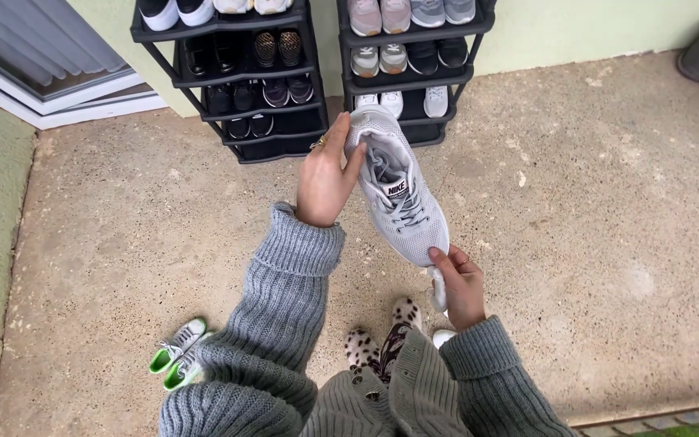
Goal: Cleaning various pairs of shoes with a cloth and organizing them on a shoe rack
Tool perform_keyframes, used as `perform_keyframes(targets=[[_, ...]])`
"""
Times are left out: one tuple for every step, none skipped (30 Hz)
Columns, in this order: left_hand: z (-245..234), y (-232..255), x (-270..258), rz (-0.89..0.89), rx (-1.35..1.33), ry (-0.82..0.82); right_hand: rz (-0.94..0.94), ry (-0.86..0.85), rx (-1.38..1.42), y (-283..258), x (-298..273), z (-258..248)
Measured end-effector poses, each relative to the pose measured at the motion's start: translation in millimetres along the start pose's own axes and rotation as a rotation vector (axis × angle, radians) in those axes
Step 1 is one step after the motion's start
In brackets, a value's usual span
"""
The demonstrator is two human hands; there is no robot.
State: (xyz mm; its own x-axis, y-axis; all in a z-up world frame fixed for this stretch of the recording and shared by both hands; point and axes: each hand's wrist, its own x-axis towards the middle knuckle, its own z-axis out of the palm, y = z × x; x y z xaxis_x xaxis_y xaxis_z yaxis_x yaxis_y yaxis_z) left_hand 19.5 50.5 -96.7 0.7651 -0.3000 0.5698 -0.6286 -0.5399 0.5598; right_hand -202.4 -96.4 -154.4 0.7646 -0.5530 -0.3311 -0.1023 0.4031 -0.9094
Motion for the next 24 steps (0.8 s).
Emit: perform_keyframes(targets=[[3,-4,-8,-0.002,-0.005,-0.011,0.006,0.01,0.0,1,0,-2],[6,-9,-16,-0.027,0.026,-0.016,0.019,0.027,-0.002,2,0,-3],[8,-15,-22,-0.051,0.059,-0.017,0.031,0.039,-0.003,2,2,-3],[5,-21,-29,-0.052,0.058,-0.025,0.037,0.045,-0.002,5,4,-3],[3,-27,-36,-0.068,0.047,-0.021,0.05,0.075,0.005,9,7,-4],[1,-34,-43,-0.084,0.036,-0.017,0.063,0.106,0.011,12,11,-4],[0,-40,-52,-0.088,0.033,-0.025,0.069,0.113,0.01,19,18,-9],[0,-45,-60,-0.11,0.042,-0.024,0.075,0.13,0.018,27,26,-14],[-1,-50,-67,-0.132,0.053,-0.021,0.079,0.144,0.026,33,35,-19],[-3,-51,-76,-0.136,0.052,-0.026,0.084,0.148,0.024,31,38,-19],[-6,-53,-84,-0.16,0.092,-0.038,0.086,0.171,0.044,30,41,-16],[-9,-56,-91,-0.185,0.132,-0.049,0.089,0.194,0.065,29,45,-13],[-5,-59,-99,-0.187,0.13,-0.054,0.092,0.198,0.063,31,54,-14],[-2,-64,-106,-0.221,0.149,-0.063,0.098,0.204,0.056,33,65,-15],[1,-69,-114,-0.256,0.166,-0.073,0.105,0.212,0.049,36,74,-16],[3,-75,-123,-0.259,0.163,-0.08,0.109,0.218,0.045,45,86,-19],[7,-81,-130,-0.278,0.164,-0.093,0.123,0.269,0.004,53,101,-23],[12,-86,-137,-0.297,0.164,-0.107,0.137,0.319,-0.038,61,116,-26],[16,-89,-140,-0.3,0.164,-0.107,0.138,0.318,-0.04,69,134,-30],[20,-92,-143,-0.362,0.151,-0.153,0.166,0.319,-0.072,77,152,-33],[24,-95,-148,-0.425,0.139,-0.204,0.196,0.322,-0.104,86,169,-36],[26,-92,-148,-0.428,0.14,-0.208,0.202,0.323,-0.105,93,185,-36],[32,-91,-145,-0.466,0.114,-0.231,0.213,0.343,-0.095,100,205,-35],[38,-91,-141,-0.503,0.088,-0.254,0.224,0.363,-0.085,106,226,-34]])
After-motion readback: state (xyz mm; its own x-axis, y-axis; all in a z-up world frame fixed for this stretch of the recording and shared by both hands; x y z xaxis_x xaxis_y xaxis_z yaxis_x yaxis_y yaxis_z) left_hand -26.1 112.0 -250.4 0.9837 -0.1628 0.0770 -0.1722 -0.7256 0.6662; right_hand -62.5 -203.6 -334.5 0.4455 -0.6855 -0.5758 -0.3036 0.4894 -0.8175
